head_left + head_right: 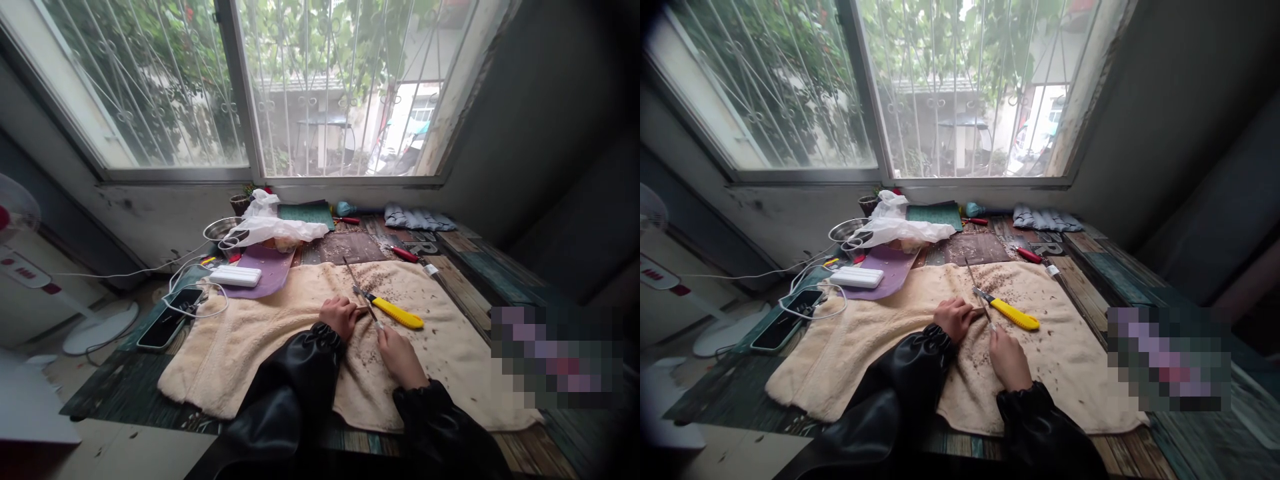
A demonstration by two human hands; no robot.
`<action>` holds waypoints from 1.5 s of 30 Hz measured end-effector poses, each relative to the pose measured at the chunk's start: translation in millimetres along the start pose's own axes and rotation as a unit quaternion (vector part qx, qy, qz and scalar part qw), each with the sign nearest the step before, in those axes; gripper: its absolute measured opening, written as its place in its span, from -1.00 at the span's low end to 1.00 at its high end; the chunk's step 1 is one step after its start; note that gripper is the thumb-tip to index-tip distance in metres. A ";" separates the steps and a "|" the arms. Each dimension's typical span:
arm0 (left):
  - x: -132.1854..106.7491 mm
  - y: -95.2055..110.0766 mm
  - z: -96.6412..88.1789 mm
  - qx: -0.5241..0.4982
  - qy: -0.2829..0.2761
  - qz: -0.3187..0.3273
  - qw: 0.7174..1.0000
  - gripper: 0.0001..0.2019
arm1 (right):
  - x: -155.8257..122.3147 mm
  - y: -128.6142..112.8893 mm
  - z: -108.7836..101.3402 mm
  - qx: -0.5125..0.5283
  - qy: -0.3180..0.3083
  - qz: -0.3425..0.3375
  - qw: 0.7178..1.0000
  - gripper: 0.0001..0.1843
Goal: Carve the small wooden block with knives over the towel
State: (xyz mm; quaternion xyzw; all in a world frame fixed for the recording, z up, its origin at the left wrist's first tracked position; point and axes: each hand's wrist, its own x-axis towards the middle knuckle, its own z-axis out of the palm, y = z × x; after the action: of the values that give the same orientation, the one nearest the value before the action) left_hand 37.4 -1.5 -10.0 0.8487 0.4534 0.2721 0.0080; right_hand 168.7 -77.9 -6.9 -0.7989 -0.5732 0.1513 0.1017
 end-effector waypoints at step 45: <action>-2.2 1.7 -0.3 -0.011 -0.005 0.020 1.000 -0.78 | -3.6 3.3 -10.2 -0.017 -0.027 -0.015 0.999 -0.63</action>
State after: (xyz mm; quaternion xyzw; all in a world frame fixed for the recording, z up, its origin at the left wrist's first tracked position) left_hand 37.6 -4.2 -10.3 0.8585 0.4337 0.2732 0.0144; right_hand 174.1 -82.2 2.0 -0.7872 -0.5905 0.1613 0.0749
